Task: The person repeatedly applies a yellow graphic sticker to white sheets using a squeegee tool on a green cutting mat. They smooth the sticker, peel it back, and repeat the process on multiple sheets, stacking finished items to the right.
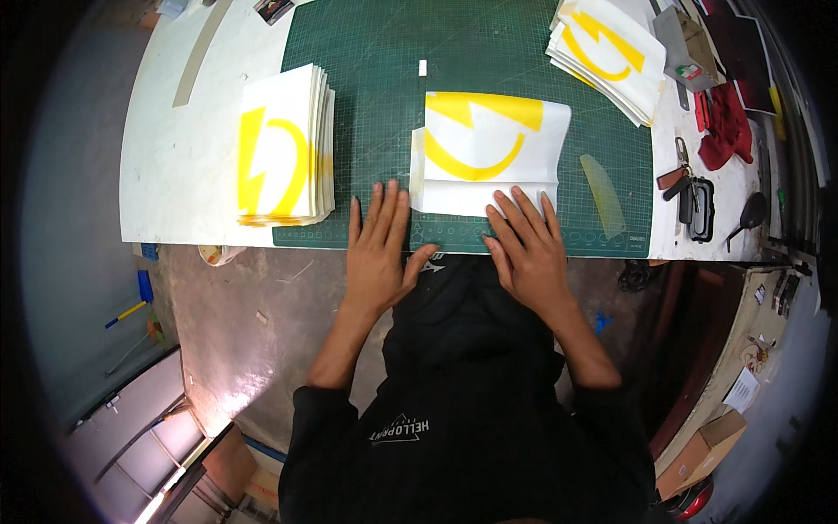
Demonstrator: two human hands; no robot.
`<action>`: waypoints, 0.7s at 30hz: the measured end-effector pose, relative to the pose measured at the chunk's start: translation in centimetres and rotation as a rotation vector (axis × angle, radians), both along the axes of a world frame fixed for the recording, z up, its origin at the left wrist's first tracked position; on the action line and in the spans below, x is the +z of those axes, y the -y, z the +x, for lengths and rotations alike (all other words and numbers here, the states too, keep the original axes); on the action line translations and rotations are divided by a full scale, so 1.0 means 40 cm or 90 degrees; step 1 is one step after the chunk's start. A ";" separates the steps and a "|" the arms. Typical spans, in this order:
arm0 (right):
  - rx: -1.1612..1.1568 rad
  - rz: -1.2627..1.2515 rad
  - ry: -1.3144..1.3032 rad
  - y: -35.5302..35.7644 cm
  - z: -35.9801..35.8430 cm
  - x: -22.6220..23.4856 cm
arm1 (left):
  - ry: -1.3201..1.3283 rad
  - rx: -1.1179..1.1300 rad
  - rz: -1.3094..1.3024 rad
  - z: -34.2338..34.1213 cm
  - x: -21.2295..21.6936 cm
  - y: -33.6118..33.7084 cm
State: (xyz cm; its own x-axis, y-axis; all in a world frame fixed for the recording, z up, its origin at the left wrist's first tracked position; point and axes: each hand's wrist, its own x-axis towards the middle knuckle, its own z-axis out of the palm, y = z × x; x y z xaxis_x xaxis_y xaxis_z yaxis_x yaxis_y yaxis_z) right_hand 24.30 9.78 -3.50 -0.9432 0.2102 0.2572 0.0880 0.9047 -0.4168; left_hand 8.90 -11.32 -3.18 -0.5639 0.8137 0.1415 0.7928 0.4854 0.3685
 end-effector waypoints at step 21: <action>0.086 0.033 -0.077 0.055 -0.107 0.068 | -0.032 0.028 0.069 0.050 -0.021 -0.034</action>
